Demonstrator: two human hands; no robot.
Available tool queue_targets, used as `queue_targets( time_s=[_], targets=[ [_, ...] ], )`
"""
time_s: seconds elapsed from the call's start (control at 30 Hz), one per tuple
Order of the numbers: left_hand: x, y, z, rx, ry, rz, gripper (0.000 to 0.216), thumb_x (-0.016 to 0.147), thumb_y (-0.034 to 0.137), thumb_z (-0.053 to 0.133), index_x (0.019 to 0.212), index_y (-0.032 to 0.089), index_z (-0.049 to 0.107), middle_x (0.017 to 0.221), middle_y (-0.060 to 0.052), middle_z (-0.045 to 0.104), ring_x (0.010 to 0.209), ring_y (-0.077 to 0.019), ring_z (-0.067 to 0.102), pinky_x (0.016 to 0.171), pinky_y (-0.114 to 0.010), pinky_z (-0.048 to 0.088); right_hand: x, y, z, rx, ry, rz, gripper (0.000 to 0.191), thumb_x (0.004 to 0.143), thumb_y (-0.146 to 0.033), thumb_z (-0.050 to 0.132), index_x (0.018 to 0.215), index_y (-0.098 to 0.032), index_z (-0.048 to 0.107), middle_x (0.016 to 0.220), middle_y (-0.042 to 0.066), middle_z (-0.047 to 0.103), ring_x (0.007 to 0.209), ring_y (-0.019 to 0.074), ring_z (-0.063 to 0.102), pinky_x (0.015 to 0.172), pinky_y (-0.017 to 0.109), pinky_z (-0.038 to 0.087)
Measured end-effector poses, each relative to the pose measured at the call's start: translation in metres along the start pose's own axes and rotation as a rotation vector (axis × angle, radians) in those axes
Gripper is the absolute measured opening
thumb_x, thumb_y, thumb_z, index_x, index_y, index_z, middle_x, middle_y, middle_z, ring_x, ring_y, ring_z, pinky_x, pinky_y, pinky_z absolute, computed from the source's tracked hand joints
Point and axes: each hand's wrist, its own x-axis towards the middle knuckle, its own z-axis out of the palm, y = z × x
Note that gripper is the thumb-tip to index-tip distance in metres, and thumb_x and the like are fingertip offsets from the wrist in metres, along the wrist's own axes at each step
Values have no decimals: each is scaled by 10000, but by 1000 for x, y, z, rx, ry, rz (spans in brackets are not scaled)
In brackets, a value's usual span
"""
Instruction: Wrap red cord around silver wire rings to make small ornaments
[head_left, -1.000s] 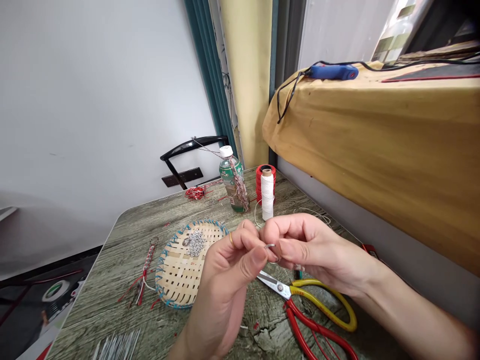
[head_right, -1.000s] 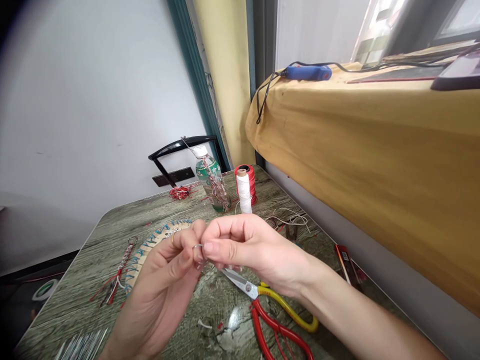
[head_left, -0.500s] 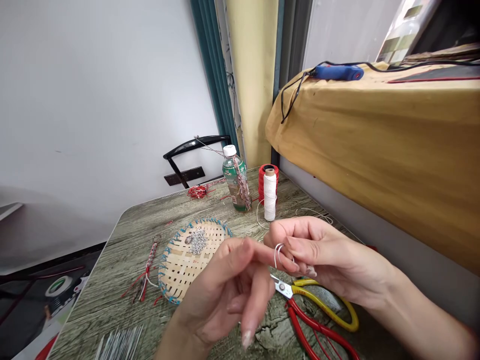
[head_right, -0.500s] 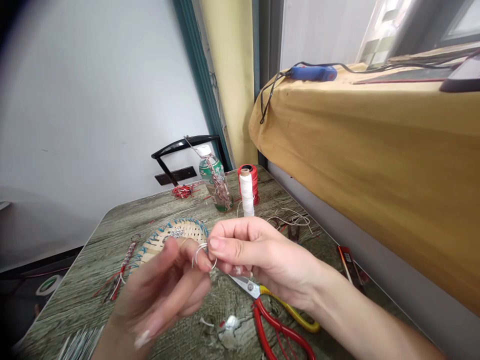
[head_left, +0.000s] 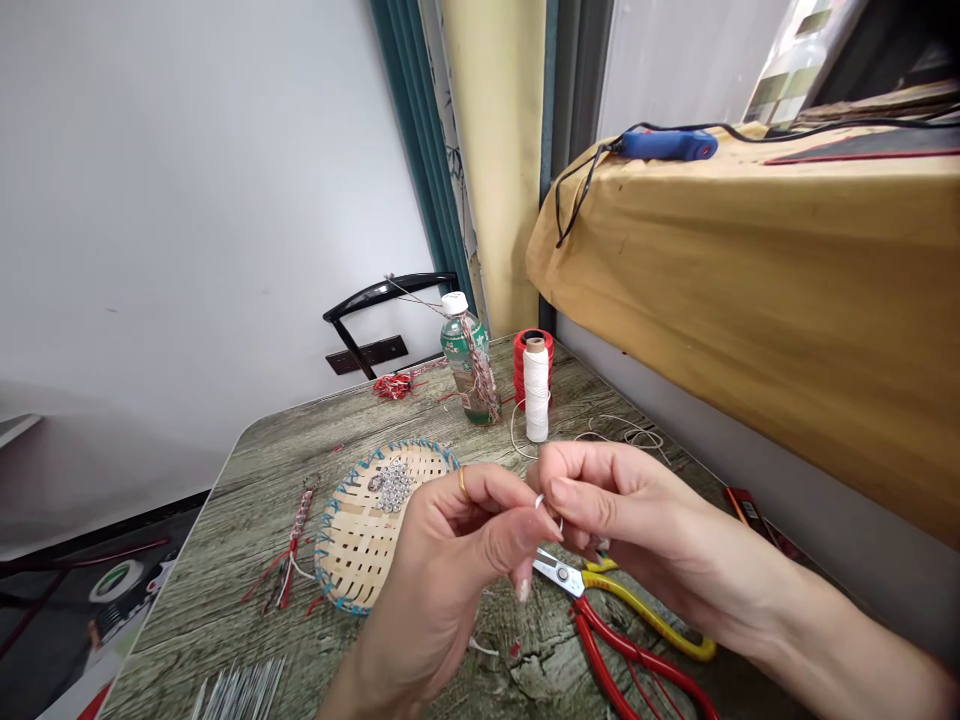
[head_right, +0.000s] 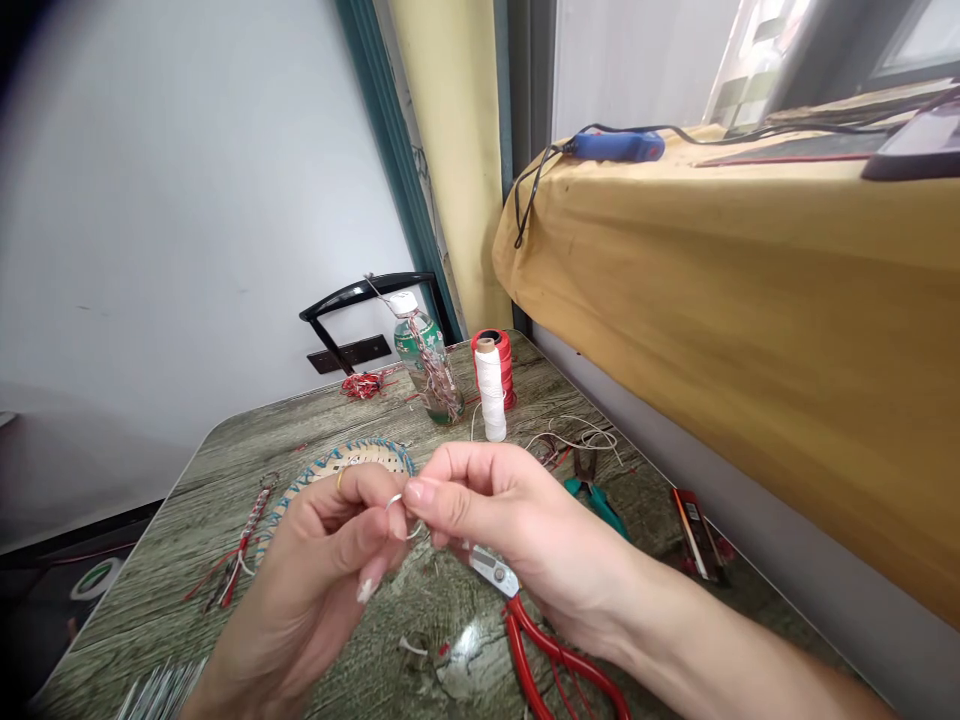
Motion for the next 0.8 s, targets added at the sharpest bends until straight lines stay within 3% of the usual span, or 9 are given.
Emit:
queue_targets(
  time_s=[0.13, 0.23, 0.3, 0.37, 0.47, 0.6, 0.8],
  targets=[
    [-1, 2, -1, -60, 52, 3, 127, 741, 243, 705, 641, 166, 690, 457, 57, 450, 444, -45, 293, 451, -165, 260, 5, -3, -4, -298, 109, -274, 160, 766, -309, 689, 766, -168, 614, 674, -31, 539, 625, 91, 470, 581, 219, 382],
    [0, 0, -2, -145, 23, -51, 140, 747, 241, 698, 646, 145, 681, 462, 63, 422, 445, -37, 272, 470, -153, 258, 6, -5, -8, -537, 63, -526, 357, 667, -266, 779, 996, -219, 647, 814, -14, 590, 760, 121, 536, 693, 255, 450],
    [0, -1, -2, -198, -21, -79, 133, 741, 231, 705, 660, 127, 687, 493, 60, 456, 432, -19, 265, 490, -145, 282, 6, -5, -9, -655, 13, -630, 397, 636, -238, 798, 1009, -225, 664, 846, -2, 595, 786, 131, 547, 709, 270, 472],
    [1, -2, -2, -240, -62, -94, 127, 739, 220, 709, 672, 114, 693, 524, 53, 487, 420, -6, 255, 490, -138, 296, 5, -4, -10, -713, 6, -683, 336, 662, -215, 779, 983, -220, 677, 833, 3, 605, 773, 130, 561, 691, 269, 489],
    [1, -4, 0, -273, -93, -116, 167, 751, 255, 704, 650, 123, 693, 469, 65, 420, 421, -21, 246, 466, -133, 292, 3, -4, -7, -784, 31, -768, 314, 694, -201, 755, 997, -223, 671, 821, 8, 633, 745, 125, 587, 667, 255, 508],
    [1, -6, 0, -228, -55, -92, 211, 733, 309, 718, 605, 143, 690, 434, 70, 394, 410, -26, 236, 429, -135, 266, -2, -7, -2, -906, 73, -873, 275, 728, -187, 723, 997, -209, 670, 780, 26, 662, 703, 128, 623, 618, 229, 527],
    [-1, -5, 0, -151, 14, -69, 186, 702, 278, 748, 585, 145, 690, 452, 46, 492, 409, -19, 298, 415, -143, 242, -8, -11, 0, -1060, 109, -853, 241, 760, -267, 689, 993, -207, 666, 710, 28, 686, 624, 131, 639, 570, 214, 521]
  ],
)
